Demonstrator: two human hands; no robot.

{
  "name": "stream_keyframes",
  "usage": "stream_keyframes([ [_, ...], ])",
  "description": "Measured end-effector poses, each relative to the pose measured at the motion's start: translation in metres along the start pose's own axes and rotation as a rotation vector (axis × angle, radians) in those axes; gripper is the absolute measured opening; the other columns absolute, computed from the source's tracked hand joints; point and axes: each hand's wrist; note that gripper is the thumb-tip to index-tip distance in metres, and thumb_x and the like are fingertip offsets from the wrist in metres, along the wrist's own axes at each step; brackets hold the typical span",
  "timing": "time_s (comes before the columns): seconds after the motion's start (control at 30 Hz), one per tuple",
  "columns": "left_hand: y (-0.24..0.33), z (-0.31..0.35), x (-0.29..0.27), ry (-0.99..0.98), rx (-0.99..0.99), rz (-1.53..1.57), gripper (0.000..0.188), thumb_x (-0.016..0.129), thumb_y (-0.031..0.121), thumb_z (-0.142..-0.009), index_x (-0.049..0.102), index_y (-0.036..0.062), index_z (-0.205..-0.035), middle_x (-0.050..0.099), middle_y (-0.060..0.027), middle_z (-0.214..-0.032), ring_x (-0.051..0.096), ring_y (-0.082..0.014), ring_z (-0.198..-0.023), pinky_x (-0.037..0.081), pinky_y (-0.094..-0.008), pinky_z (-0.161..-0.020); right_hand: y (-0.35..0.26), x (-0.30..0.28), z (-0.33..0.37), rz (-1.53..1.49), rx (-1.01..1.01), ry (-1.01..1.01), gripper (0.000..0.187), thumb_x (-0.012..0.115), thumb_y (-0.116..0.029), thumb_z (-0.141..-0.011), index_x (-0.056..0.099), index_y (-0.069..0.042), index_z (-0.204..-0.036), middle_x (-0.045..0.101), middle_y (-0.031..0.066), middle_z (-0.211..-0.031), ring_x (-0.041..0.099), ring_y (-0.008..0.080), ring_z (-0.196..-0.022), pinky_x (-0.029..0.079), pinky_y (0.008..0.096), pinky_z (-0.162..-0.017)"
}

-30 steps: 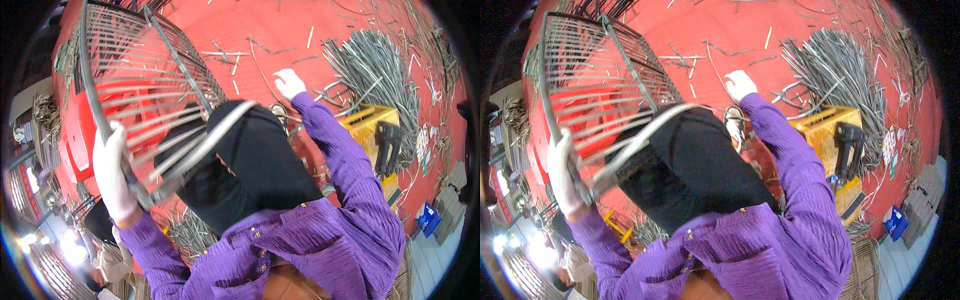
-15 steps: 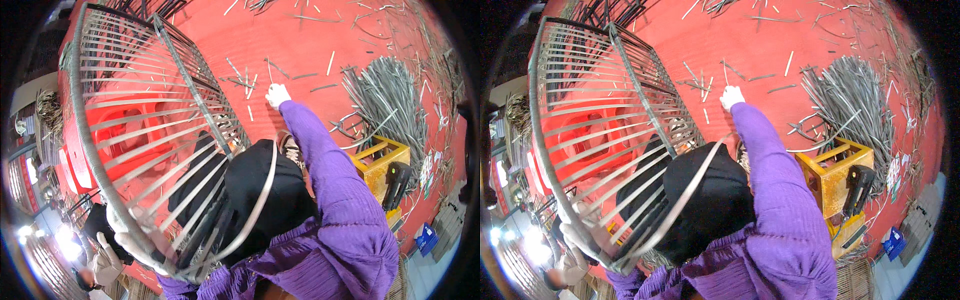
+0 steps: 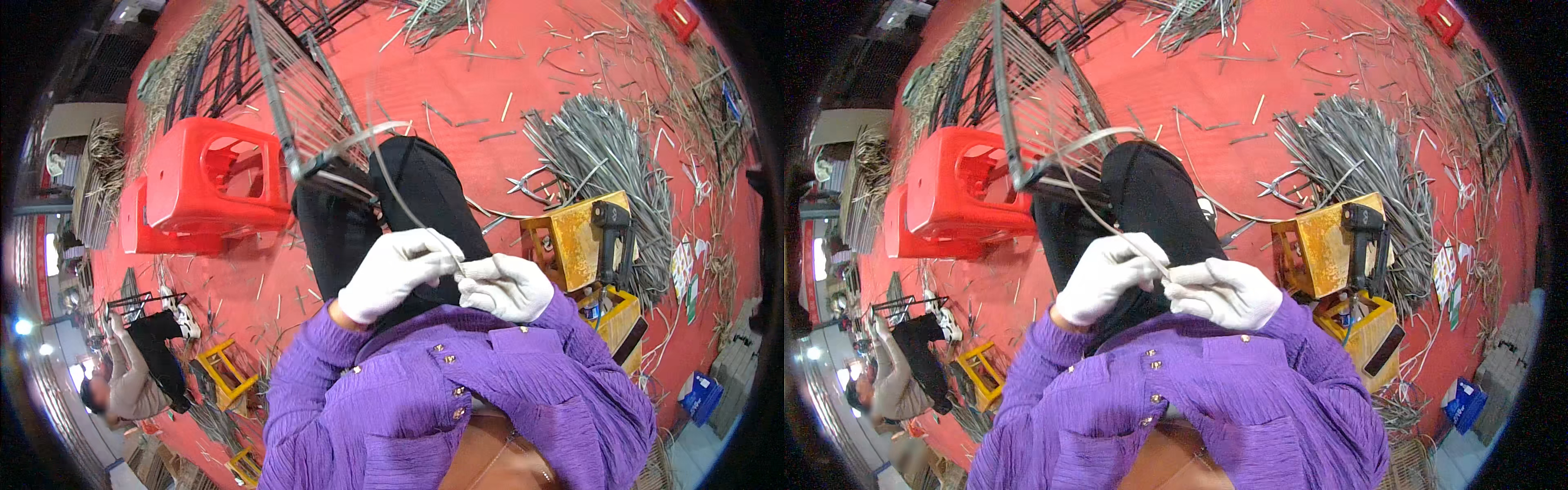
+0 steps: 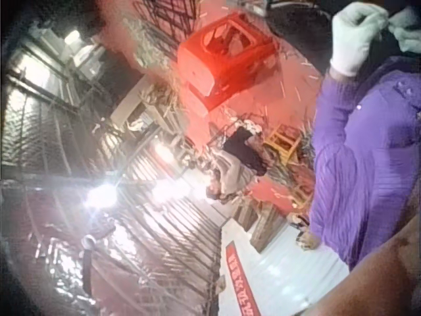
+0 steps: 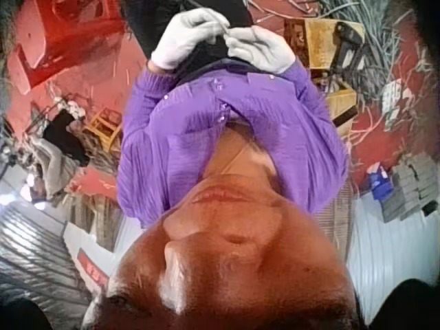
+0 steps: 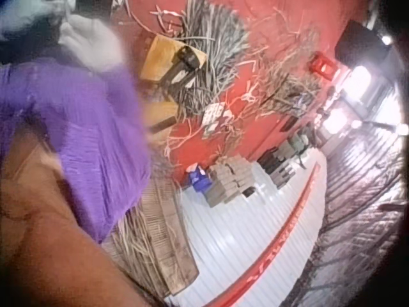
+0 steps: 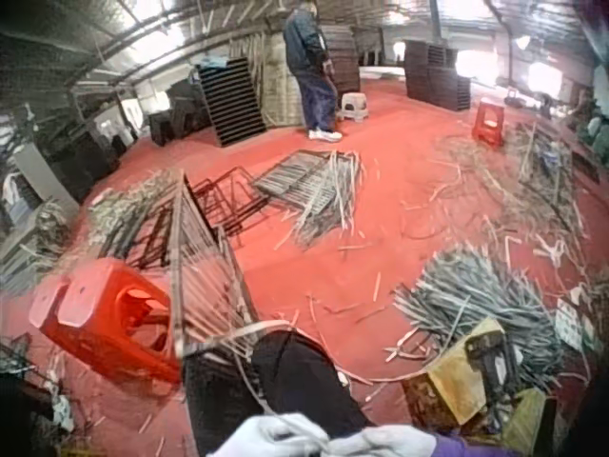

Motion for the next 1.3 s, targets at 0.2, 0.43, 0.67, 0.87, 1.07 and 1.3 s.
stream_keyframes([
  [0.2,0.027,0.024,0.015,-0.122,0.061,-0.225,0.011,0.069,0.006,-0.090,0.071,-0.0003,-0.098,0.071,-0.0030,-0.094,0.064,-0.0092,-0.086,0.052,-0.0251,-0.077,0.039,-0.001,0.016,-0.016,-0.083,-0.227,0.056,0.042,-0.029,-0.106,0.037,0.013,-0.141,0.051,0.0272,-0.137,0.055,0.0354,-0.126,0.047,0.0454,-0.109],
  [0.43,0.084,0.032,-0.056,0.401,0.703,-1.116,0.015,0.071,0.015,-0.088,0.073,0.0020,-0.096,0.069,-0.0068,-0.107,0.062,-0.0155,-0.105,0.046,-0.0310,-0.094,-0.050,-0.063,0.077,1.722,-1.179,0.849,0.048,0.056,-0.017,-0.093,0.052,0.004,-0.136,0.056,0.0179,-0.135,0.050,0.0307,-0.129,0.036,0.0376,-0.111],
  [0.67,0.086,0.009,-0.133,0.437,0.719,-1.225,0.019,0.073,0.021,-0.087,0.076,0.0062,-0.097,0.070,-0.0121,-0.116,0.060,-0.0241,-0.121,0.045,-0.0362,-0.103,-0.167,-0.178,0.187,1.787,-0.523,2.384,0.059,0.066,-0.034,-0.079,0.057,-0.001,-0.127,0.059,0.0264,-0.123,0.059,0.0417,-0.114,0.047,0.0483,-0.099],
  [0.87,0.082,0.006,-0.132,0.435,0.664,-1.039,0.020,0.074,0.022,-0.086,0.075,0.0057,-0.099,0.071,-0.0122,-0.114,0.066,-0.0232,-0.114,0.048,-0.0342,-0.098,-0.204,-0.163,0.195,1.918,-0.458,2.036,0.049,0.071,-0.034,-0.074,0.063,-0.003,-0.111,0.069,0.0225,-0.103,0.067,0.0382,-0.098,0.051,0.0441,-0.087],
  [1.07,0.081,0.006,-0.129,0.369,0.606,-0.964,0.021,0.065,0.014,-0.095,0.069,-0.0039,-0.105,0.074,-0.0054,-0.103,0.063,-0.0084,-0.094,0.049,-0.0262,-0.090,-0.073,-0.064,0.098,1.718,-0.794,1.173,0.033,0.070,-0.014,-0.083,0.065,-0.005,-0.114,0.067,0.0071,-0.091,0.062,0.0121,-0.085,0.050,0.0336,-0.073],
  [1.3,0.075,0.000,-0.131,0.370,0.741,-0.943,0.017,0.069,0.013,-0.093,0.069,-0.0019,-0.100,0.073,-0.0051,-0.087,0.066,-0.0066,-0.084,0.053,-0.0242,-0.077,0.019,0.005,-0.049,2.479,-0.916,0.458,0.059,0.076,-0.012,-0.075,0.061,-0.012,-0.131,0.072,0.0123,-0.092,0.070,0.0325,-0.078,0.055,0.0374,-0.071],
])
Point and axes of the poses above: each hand's wrist, its own z-axis away from the middle knuckle, its own x-axis out of the palm, y = z × x
